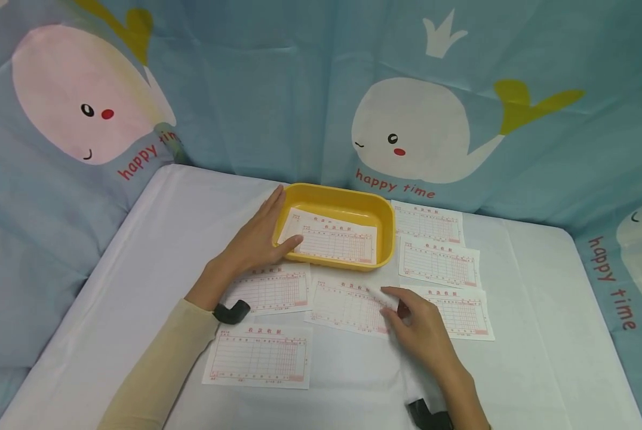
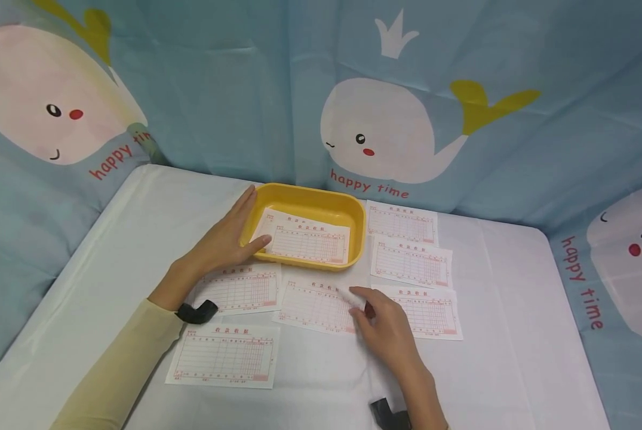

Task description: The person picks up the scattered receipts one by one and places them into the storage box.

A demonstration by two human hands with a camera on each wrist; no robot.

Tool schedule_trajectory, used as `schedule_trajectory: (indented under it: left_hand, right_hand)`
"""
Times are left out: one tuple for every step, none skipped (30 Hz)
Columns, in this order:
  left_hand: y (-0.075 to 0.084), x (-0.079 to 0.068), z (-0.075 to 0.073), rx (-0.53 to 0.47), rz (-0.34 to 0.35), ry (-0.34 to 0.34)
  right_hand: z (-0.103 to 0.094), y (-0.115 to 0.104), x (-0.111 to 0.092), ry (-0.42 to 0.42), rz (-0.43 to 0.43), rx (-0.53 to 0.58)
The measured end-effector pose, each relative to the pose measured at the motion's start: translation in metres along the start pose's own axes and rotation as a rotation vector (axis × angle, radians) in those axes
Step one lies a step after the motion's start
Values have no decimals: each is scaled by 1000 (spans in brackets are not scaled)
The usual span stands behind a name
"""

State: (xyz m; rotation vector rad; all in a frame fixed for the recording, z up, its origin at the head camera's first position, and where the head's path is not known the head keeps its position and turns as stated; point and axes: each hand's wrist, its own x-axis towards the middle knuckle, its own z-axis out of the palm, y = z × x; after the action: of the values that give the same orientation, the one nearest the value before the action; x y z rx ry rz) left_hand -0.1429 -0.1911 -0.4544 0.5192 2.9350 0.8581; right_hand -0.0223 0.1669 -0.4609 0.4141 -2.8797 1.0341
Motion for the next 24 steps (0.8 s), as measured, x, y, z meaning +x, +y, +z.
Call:
schedule_trajectory:
  left_hand:
    - [1, 0, 0, -3, 0, 0]
    - [1, 0, 0, -7, 2, 2]
    - [1, -1, -1, -8, 1, 1]
    - [1, -1, -1, -12, 2, 0]
    - [1, -1, -1, -9, 0, -1]
    - [1, -1, -1, -9, 0, 0]
    - [1, 0, -1, -5, 0, -1]
    - [1, 0, -1, -4, 0, 0]
    - [0, 0, -1, -3, -3, -1]
    - [0, -1, -1, -3, -3, 0]
    - [0, -1, -1, -2, -4, 0]
    - [0, -1, -1, -3, -3, 0]
    - [0, -1, -1, -1, -3, -1]
    - [0, -1, -1, 0, -2, -1]
    - [0, 0, -1, 1, -2, -2]
    - [0, 0, -1, 2, 1, 0]
    - [0, 0, -1, 3, 3, -1]
    - [0, 0, -1, 5, 3, -1]
    - [0, 0, -1, 6, 2, -1]
    - [0, 0, -1, 5, 3, -2]
    - [0, 1, -1, 3, 2, -3]
    - [0, 1, -1, 2, 2, -3]
    - [0, 1, -1, 1, 0, -4]
    - [0, 1, -1, 0, -1, -3]
  right_hand:
    - [-1, -1, -1, 3, 9, 19]
    - [-2, -2, -2, 6, 19, 44]
    - [-2, -2, -2, 7, 30, 71]
    - [-3, -3, -3, 9, 40, 98]
    - [-4, -3, -3, 9, 51, 120]
    - [-4, -4, -3, 9, 63, 142]
    - [-5, -4, -3, 8, 71, 161]
    - [-6, -4, -3, 8, 75, 174]
    - [-7, -4, -3, 8, 82, 189]
    - [-7, -4, -3, 9, 87, 205]
    - [-9, -4, -3, 10, 92, 219]
    - [-10, -4, -4, 11, 95, 233]
    - [-11, -4, -4, 13, 99, 243]
    - [-13, -4, -4, 16, 102, 254]
    - [-14, -4, -5, 18, 106, 269]
    - [-16, -4, -5, 21, 110, 280]
    - [-18, -4, -4, 23, 116, 292]
    - [-20, -4, -4, 26, 121, 301]
    - [-23, -4, -3, 26, 127, 309]
    - [-25, -4, -2, 29, 136, 311]
    - [-27, -4, -1, 30, 149, 310]
    - [-30, -5, 0, 31, 162, 308]
    - [-32, -4, 1, 31, 178, 304]
    - [-34, -5, 2, 32, 195, 302]
